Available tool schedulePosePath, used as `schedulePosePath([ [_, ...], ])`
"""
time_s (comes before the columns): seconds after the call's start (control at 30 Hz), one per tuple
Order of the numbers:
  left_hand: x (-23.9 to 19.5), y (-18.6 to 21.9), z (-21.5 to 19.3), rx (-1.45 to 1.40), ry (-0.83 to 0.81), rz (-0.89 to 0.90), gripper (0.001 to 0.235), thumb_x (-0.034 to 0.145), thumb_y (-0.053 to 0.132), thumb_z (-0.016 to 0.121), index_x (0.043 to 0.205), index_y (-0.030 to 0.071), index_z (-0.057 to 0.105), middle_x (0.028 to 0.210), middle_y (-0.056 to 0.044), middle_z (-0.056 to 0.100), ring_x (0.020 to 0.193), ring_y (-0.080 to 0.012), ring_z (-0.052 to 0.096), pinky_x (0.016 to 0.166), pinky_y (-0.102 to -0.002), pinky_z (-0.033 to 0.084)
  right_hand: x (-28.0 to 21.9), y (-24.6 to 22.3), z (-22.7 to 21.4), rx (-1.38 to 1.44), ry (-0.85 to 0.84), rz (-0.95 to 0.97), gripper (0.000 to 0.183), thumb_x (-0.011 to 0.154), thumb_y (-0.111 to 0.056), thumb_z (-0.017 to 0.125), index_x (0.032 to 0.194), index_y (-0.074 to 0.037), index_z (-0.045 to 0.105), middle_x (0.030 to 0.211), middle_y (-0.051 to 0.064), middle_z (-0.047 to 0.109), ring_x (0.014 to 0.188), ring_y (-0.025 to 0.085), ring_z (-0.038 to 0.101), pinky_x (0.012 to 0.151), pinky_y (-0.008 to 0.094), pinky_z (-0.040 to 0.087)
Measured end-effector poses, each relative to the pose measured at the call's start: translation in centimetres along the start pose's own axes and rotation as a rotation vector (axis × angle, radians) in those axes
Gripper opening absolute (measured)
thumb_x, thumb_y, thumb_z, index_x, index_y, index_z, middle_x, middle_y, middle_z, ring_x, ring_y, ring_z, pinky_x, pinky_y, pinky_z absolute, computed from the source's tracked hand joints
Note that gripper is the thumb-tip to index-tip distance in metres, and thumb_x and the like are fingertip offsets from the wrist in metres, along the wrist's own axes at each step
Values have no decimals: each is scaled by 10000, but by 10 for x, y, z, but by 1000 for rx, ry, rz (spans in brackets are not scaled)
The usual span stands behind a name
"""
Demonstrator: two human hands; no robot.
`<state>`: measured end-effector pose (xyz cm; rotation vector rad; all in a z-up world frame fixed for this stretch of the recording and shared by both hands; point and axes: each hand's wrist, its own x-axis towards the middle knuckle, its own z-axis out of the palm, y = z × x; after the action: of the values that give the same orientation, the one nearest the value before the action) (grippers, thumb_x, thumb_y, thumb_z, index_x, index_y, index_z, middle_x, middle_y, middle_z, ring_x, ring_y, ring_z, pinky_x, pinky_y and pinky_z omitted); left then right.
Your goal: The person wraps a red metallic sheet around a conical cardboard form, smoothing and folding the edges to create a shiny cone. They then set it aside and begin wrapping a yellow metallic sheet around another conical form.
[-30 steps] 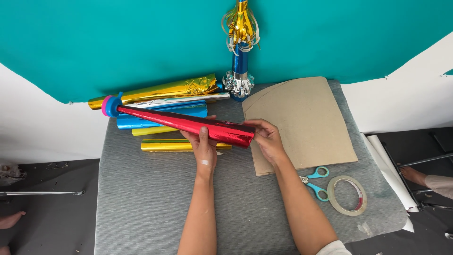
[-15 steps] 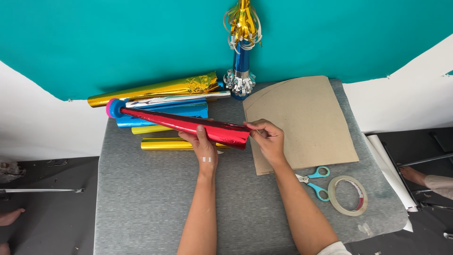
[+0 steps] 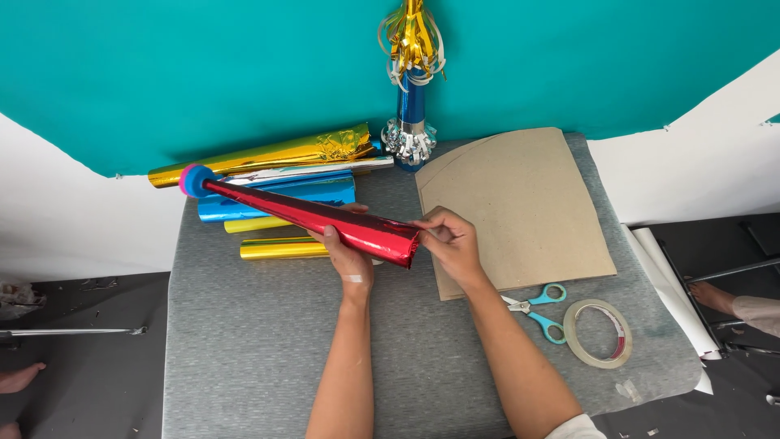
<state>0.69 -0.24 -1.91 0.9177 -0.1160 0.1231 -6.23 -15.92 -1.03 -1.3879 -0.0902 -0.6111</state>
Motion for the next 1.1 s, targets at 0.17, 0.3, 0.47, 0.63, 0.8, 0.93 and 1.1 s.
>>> schedulePosePath([
  [0.17, 1, 8, 3, 1, 32, 38, 692, 999, 631, 470, 1511, 277, 166, 1185, -138, 615, 1046, -225, 630, 958, -377, 548, 5, -42, 16, 240, -170, 347, 525, 824, -112, 752, 1314, 3, 601, 1200, 198, 682, 1016, 227, 697, 822, 317, 603],
  [0.3, 2, -15, -17, 46, 178, 10, 862, 1051, 570, 502, 1614, 281, -82, 1590, -240, 261, 1406, -387, 387, 1229, -505, 246, -5, -38, 18, 391, -365, 604, 584, 908, -248, 664, 1380, 70, 532, 1248, 278, 677, 974, 319, 744, 803, 384, 650],
  [0.47, -13, 0, 4, 330, 240, -29, 914, 1047, 542, 475, 1627, 120, -91, 1667, -292, -16, 1549, -425, 56, 1272, -507, 1, -6, 0, 10, 552, -203, 714, 250, 894, 67, 595, 1142, 94, 614, 867, 325, 734, 752, 363, 771, 625, 349, 657],
  [0.63, -20, 16, 25, 398, 165, -18, 876, 1048, 540, 462, 1639, 175, -73, 1671, -280, 69, 1533, -443, 158, 1260, -522, 90, -7, 6, 12, 520, -123, 744, 210, 847, 127, 605, 1050, 76, 602, 744, 340, 699, 609, 344, 754, 488, 314, 636],
  [0.8, -12, -34, -6, 368, 137, 106, 878, 1062, 445, 519, 1640, 190, -90, 1688, -202, 40, 1538, -347, 153, 1258, -508, 61, -1, -24, 19, 374, -216, 644, 309, 901, 8, 622, 1202, 52, 573, 949, 337, 728, 805, 367, 771, 698, 445, 662],
  [0.93, -9, -40, -12, 367, 97, 150, 849, 1043, 485, 536, 1624, 171, 3, 1661, -193, 138, 1506, -297, 213, 1256, -474, 76, 5, -31, 12, 339, -217, 616, 413, 914, -33, 629, 1320, 30, 578, 1078, 329, 706, 929, 392, 752, 806, 489, 649],
  [1.1, -13, -7, 24, -112, -131, 64, 582, 1005, 566, 524, 1374, 362, 123, 1334, -179, 546, 1258, -270, 574, 1119, -482, 424, 3, 14, -8, 365, 45, 625, 244, 856, 20, 724, 1088, 1, 650, 879, 270, 736, 701, 338, 763, 572, 388, 659],
])
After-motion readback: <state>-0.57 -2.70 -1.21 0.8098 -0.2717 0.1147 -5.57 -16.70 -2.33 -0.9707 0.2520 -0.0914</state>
